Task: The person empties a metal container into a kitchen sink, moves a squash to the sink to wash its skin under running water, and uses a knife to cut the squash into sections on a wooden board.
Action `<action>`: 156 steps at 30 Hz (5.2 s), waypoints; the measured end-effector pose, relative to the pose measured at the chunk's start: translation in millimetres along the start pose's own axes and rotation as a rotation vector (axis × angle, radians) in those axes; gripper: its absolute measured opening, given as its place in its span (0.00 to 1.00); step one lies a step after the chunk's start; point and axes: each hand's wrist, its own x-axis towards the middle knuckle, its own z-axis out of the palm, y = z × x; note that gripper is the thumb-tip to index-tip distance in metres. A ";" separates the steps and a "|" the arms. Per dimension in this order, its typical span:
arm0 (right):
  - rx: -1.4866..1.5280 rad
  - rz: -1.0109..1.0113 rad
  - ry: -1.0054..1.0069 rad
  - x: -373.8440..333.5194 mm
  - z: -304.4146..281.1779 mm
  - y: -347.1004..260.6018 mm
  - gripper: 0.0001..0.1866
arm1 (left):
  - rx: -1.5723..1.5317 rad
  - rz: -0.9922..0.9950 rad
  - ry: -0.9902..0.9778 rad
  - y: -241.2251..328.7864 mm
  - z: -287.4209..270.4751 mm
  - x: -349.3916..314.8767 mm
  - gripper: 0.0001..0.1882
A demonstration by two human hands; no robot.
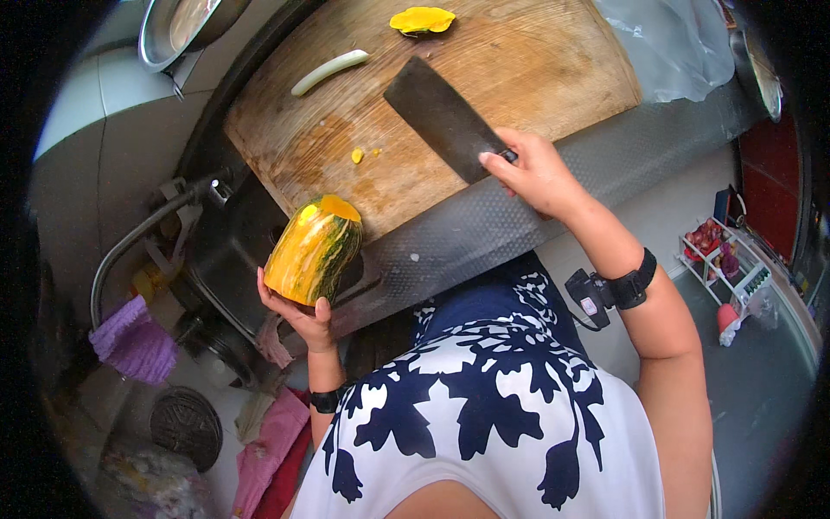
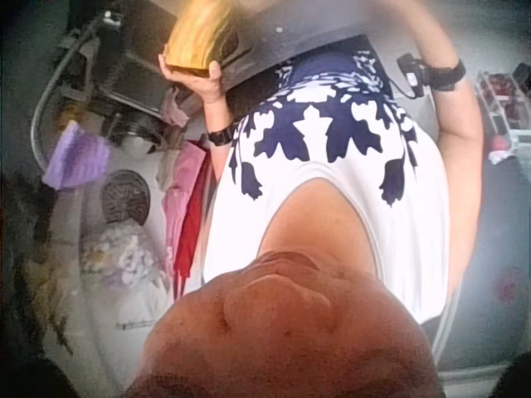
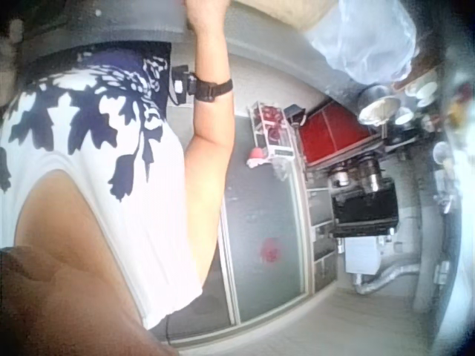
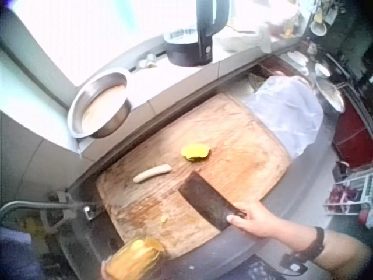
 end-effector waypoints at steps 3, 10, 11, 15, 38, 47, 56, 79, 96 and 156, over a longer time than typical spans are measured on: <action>-0.268 -0.149 0.150 4.5 -1.0 -0.8 0.15 | -0.044 -0.027 0.012 -1.2 0.5 -0.8 0.55; -0.757 -0.597 0.387 20.4 6.7 -28.4 0.19 | -0.125 -0.065 0.039 -4.9 -0.5 -1.1 0.55; -0.866 -0.742 0.426 22.9 11.3 -34.9 0.18 | -0.136 -0.077 0.031 -5.2 -1.0 -1.2 0.55; -0.786 -0.875 0.002 44.3 57.5 -49.7 0.14 | -0.194 -0.108 0.021 -4.3 -1.7 0.3 0.54; -1.041 -0.822 -0.360 93.3 83.7 -80.8 0.07 | -0.243 -0.090 -0.033 -24.4 -15.8 -2.2 0.53; -1.115 -0.836 -0.290 90.7 94.5 -80.3 0.08 | -0.268 -0.067 -0.036 -21.0 -17.3 -3.3 0.52; -0.968 -0.688 -0.168 80.2 106.7 -74.6 0.06 | -0.304 -0.097 0.009 -25.5 -22.1 -7.7 0.49; -0.982 -0.745 -0.037 68.1 114.7 -69.9 0.09 | -0.194 -0.100 0.117 -33.0 -13.6 -6.7 0.48; -0.419 -0.538 0.491 139.4 -22.5 -60.6 0.08 | -0.249 -0.088 0.081 -29.5 -10.6 -5.1 0.47; -0.206 -0.248 0.077 12.9 -24.7 25.4 0.11 | 0.542 0.207 -0.133 98.7 17.1 77.6 0.55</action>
